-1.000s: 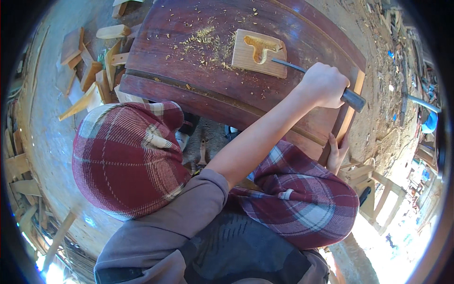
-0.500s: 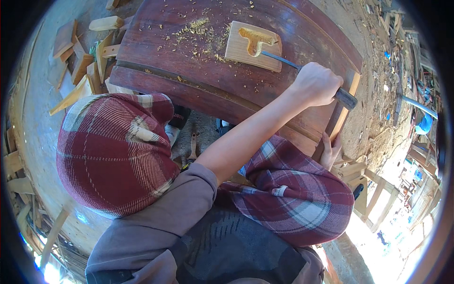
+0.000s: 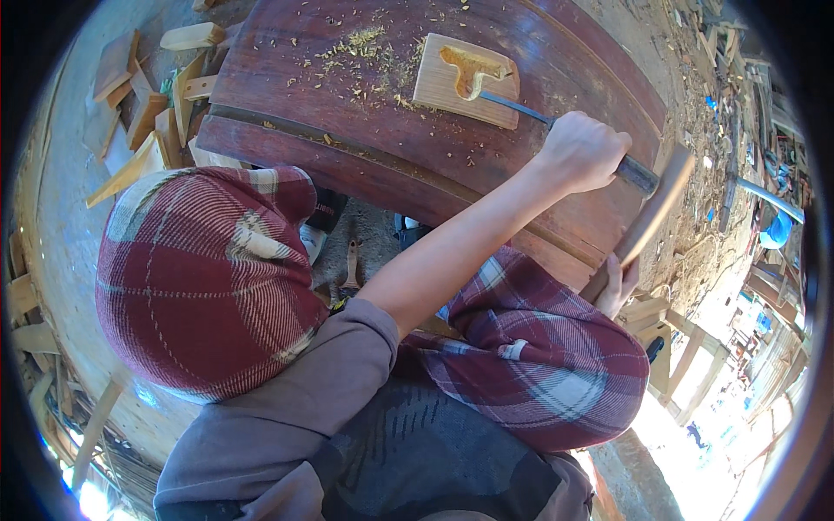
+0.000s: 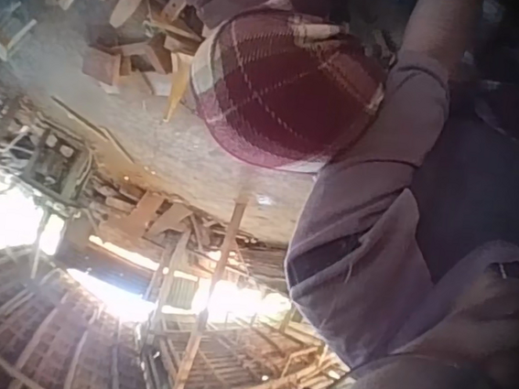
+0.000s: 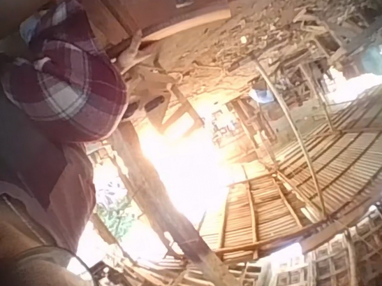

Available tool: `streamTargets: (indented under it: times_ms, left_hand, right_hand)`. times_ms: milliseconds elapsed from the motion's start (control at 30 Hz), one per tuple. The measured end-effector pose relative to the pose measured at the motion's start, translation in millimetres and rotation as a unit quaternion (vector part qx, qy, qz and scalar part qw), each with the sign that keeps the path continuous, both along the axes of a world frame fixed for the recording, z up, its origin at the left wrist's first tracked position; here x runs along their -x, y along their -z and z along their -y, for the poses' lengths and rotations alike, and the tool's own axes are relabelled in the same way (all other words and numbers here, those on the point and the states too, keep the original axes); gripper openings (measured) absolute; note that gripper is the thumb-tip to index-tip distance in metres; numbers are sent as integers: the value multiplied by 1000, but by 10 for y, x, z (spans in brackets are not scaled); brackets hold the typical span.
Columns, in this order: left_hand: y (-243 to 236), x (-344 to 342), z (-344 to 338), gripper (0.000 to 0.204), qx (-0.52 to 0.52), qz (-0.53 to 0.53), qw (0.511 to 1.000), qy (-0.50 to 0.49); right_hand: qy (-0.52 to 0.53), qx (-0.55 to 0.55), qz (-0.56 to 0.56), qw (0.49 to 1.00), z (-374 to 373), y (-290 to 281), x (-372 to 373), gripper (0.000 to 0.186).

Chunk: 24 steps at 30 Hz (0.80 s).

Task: Carving a shape into a small piece of wood using a chisel and mallet.

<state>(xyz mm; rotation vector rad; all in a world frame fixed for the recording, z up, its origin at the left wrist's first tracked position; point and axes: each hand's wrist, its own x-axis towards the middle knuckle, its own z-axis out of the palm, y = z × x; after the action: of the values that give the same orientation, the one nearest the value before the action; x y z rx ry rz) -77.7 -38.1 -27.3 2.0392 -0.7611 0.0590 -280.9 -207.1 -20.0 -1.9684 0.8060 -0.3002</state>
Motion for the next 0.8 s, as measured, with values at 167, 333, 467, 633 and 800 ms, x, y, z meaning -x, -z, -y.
streamTargets:
  times_ms: [167, 333, 467, 633, 800]
  left_hand:
    - [-84, -43, -9, 13, 24, 0, 1000, -15]
    - [-77, -44, -21, 12, 10, 0, 1000, -4]
    - [-49, -32, -9, 13, 7, 0, 1000, 4]
    - [-61, -39, -7, 13, 0, -2, 1000, 10]
    - [-46, -33, -31, 13, -10, -7, 1000, 10]
  right_hand:
    - [-31, -44, 124, 991, -356, -360, -170, 64]
    - [-38, -44, 105, 993, -387, -432, -152, 63]
    - [-29, -44, 68, 996, -413, -445, -140, 62]
    - [-22, -44, 81, 995, -445, -482, -153, 63]
    - [-31, -49, 88, 994, -396, -459, -128, 66]
